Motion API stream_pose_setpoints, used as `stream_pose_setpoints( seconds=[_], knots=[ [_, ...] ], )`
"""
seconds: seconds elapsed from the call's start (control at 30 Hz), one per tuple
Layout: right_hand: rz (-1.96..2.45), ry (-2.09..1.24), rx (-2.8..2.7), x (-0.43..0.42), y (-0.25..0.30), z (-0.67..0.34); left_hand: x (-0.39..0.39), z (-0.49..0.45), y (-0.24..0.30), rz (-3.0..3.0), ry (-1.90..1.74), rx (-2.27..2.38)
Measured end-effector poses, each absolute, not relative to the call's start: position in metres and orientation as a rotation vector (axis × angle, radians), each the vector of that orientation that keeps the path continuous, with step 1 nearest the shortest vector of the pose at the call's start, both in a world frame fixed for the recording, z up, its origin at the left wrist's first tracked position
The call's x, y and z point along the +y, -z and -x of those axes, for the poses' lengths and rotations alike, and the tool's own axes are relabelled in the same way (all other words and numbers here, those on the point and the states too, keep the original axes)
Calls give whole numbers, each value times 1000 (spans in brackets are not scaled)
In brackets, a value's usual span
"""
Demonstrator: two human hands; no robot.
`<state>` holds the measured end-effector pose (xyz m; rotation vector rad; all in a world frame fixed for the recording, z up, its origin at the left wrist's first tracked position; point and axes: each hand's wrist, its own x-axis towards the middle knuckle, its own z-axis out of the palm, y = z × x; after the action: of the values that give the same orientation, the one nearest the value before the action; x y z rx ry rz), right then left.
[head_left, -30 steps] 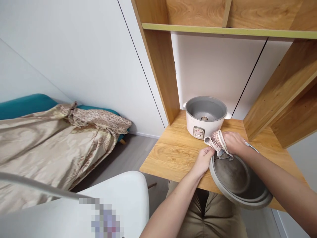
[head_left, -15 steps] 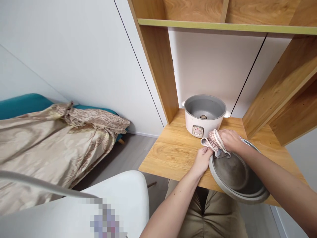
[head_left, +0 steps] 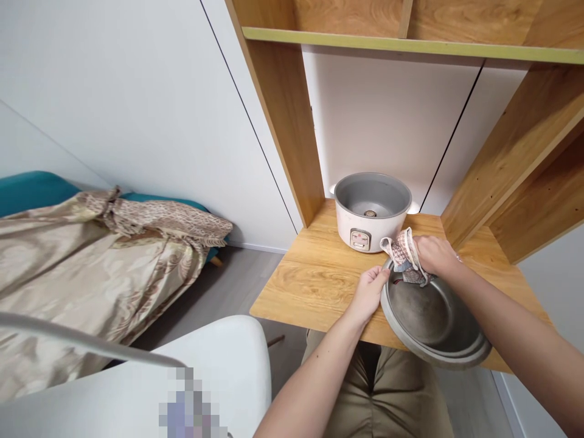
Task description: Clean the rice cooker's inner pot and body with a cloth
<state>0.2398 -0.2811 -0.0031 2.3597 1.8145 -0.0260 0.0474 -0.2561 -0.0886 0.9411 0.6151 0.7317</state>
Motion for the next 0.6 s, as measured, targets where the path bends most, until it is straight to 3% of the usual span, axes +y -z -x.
stream_pose_setpoints(
  seconds=[0.37,0.47,0.6],
  knots=[
    [-2356,85,1946,-296,-18,-262,-256,-47,78,-1024,-658,559],
    [-2433,-111,2006,-310,-37,-265,-256,-48,64,-1111,-676,495],
    [-2464,-615,2149,-334,-58,-262,-252,-47,50,-1299,-795,417]
  ],
)
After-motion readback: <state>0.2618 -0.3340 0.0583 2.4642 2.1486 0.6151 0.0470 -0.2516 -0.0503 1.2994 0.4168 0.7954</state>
